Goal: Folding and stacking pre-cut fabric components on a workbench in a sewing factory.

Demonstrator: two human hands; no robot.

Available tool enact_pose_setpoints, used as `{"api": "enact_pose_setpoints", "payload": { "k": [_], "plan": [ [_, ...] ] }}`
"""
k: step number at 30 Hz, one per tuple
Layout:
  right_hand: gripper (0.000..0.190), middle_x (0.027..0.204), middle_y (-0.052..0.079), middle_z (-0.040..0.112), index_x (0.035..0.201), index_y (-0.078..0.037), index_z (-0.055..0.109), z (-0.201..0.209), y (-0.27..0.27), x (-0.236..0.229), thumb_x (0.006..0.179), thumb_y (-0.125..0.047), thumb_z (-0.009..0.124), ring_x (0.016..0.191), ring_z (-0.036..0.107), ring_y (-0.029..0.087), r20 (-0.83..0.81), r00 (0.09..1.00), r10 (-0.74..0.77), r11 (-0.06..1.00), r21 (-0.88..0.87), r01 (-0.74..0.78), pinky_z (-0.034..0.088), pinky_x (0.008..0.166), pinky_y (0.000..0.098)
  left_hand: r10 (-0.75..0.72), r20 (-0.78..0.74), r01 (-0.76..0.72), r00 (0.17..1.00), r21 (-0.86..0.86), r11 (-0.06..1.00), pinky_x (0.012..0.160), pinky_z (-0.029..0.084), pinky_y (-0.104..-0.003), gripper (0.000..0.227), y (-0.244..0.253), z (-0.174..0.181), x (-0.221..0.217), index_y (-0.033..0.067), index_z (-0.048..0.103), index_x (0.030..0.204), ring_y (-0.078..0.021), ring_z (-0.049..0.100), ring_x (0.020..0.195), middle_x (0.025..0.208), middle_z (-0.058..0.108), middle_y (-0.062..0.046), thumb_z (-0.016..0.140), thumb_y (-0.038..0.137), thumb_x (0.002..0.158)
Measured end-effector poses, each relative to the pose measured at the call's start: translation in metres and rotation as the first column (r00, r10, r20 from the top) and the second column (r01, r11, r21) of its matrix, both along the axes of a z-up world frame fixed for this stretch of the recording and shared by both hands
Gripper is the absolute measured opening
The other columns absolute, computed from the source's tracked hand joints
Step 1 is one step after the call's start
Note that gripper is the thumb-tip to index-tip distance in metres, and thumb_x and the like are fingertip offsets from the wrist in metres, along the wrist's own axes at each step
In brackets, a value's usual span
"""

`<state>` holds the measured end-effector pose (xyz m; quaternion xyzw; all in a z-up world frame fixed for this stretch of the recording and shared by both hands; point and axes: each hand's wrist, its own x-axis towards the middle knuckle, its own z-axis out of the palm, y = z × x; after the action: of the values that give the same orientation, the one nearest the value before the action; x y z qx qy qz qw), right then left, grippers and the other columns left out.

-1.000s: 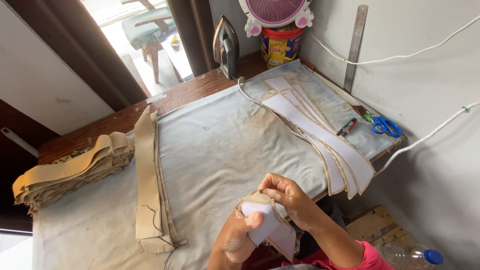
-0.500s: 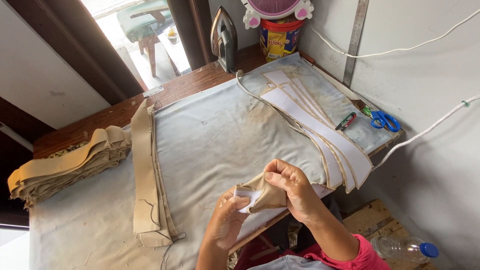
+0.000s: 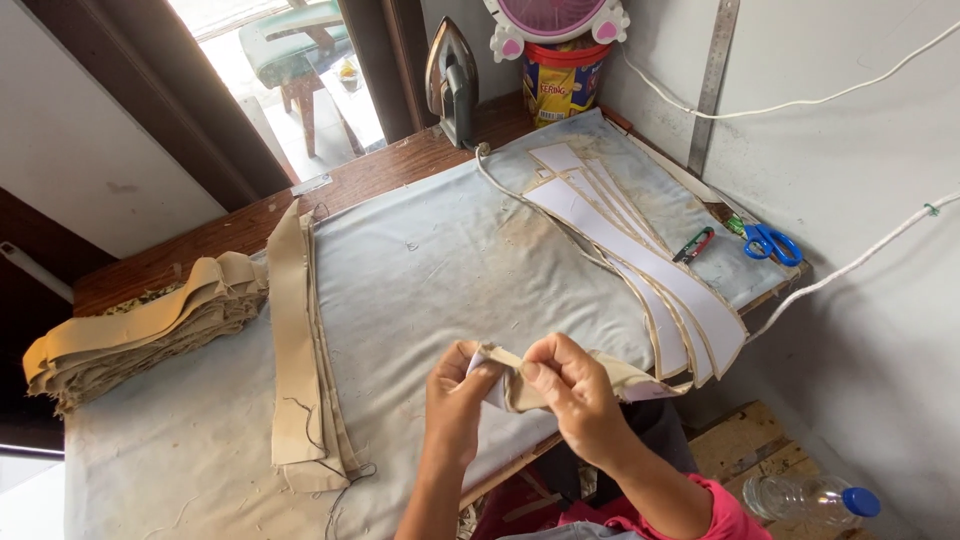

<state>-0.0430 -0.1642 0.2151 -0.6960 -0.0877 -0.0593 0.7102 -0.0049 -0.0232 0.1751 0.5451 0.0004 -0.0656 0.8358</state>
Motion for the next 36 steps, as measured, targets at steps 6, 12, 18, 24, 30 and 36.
{"api": "enact_pose_setpoints", "payload": {
  "k": [6, 12, 18, 24, 30, 36],
  "plan": [
    [0.013, 0.068, 0.0, 0.053, 0.081, -0.008, 0.051, -0.004, 0.023, -0.017, 0.09, -0.007, 0.042, 0.057, 0.041, 0.015, 0.499, 0.862, 0.089, 0.899, -0.413, 0.147, 0.037, 0.064, 0.0266, 0.343, 0.407, -0.53, 0.846, 0.576, 0.623, 0.047, 0.034, -0.03, 0.028, -0.017, -0.025, 0.009, 0.0158, 0.047, 0.08, -0.0111, 0.041, 0.05, 0.067, 0.054, 0.005, 0.05, -0.007, 0.063],
    [0.006, 0.068, 0.002, 0.051, 0.082, -0.008, 0.054, -0.019, 0.006, -0.016, 0.088, -0.01, 0.054, 0.053, 0.044, 0.01, 0.296, 0.955, -0.008, 0.937, -0.332, 0.111, 0.041, 0.051, 0.0224, 0.32, 0.055, -0.288, 0.946, 0.6, 0.746, 0.052, 0.038, -0.027, 0.014, -0.02, 0.026, -0.002, 0.0193, 0.058, 0.075, -0.0087, 0.05, 0.056, 0.063, 0.059, 0.004, 0.07, 0.026, 0.074],
    [0.014, 0.077, 0.003, 0.066, 0.09, -0.012, 0.064, -0.003, -0.01, -0.007, 0.083, -0.023, 0.06, 0.068, 0.059, 0.013, -0.376, 0.895, -0.24, 0.967, -0.178, 0.184, 0.048, 0.051, 0.0255, -0.012, -0.124, 0.048, 0.992, 0.287, 0.957, 0.057, 0.046, -0.028, 0.026, -0.006, 0.06, -0.029, 0.0084, 0.061, 0.099, -0.015, 0.054, 0.066, 0.077, 0.051, -0.004, 0.062, 0.016, 0.074],
    [0.017, 0.067, -0.002, 0.052, 0.075, -0.01, 0.054, 0.002, -0.022, 0.002, 0.085, -0.021, 0.064, 0.06, 0.046, 0.009, -0.418, 0.885, 0.207, 0.96, 0.263, -0.1, 0.033, 0.052, 0.0224, -0.311, -0.105, 0.295, 0.945, -0.144, 0.945, 0.052, 0.039, -0.024, 0.029, 0.011, 0.026, -0.027, 0.0119, 0.059, 0.091, -0.0103, 0.051, 0.06, 0.069, 0.056, 0.0, 0.079, 0.013, 0.069],
    [0.013, 0.055, -0.003, 0.039, 0.076, -0.011, 0.053, -0.025, -0.009, -0.005, 0.081, -0.001, 0.059, 0.045, 0.031, 0.008, 0.379, 0.925, -0.032, 0.916, -0.359, 0.179, 0.028, 0.041, 0.0232, -0.053, 0.031, 0.012, 0.998, 0.74, 0.672, 0.051, 0.036, -0.027, 0.03, -0.004, 0.022, -0.028, 0.017, 0.058, 0.1, -0.0103, 0.039, 0.049, 0.053, 0.038, 0.005, 0.063, 0.004, 0.073],
    [0.011, 0.064, 0.003, 0.053, 0.08, -0.008, 0.054, -0.009, 0.003, -0.013, 0.083, 0.002, 0.057, 0.048, 0.041, 0.012, 0.484, 0.861, 0.153, 0.907, -0.414, 0.072, 0.037, 0.045, 0.0239, -0.076, 0.021, 0.034, 0.997, 0.747, 0.664, 0.057, 0.043, -0.025, 0.021, -0.01, 0.012, -0.025, 0.0257, 0.069, 0.079, -0.0099, 0.057, 0.061, 0.081, 0.07, 0.008, 0.06, 0.012, 0.065]
  ]
}}
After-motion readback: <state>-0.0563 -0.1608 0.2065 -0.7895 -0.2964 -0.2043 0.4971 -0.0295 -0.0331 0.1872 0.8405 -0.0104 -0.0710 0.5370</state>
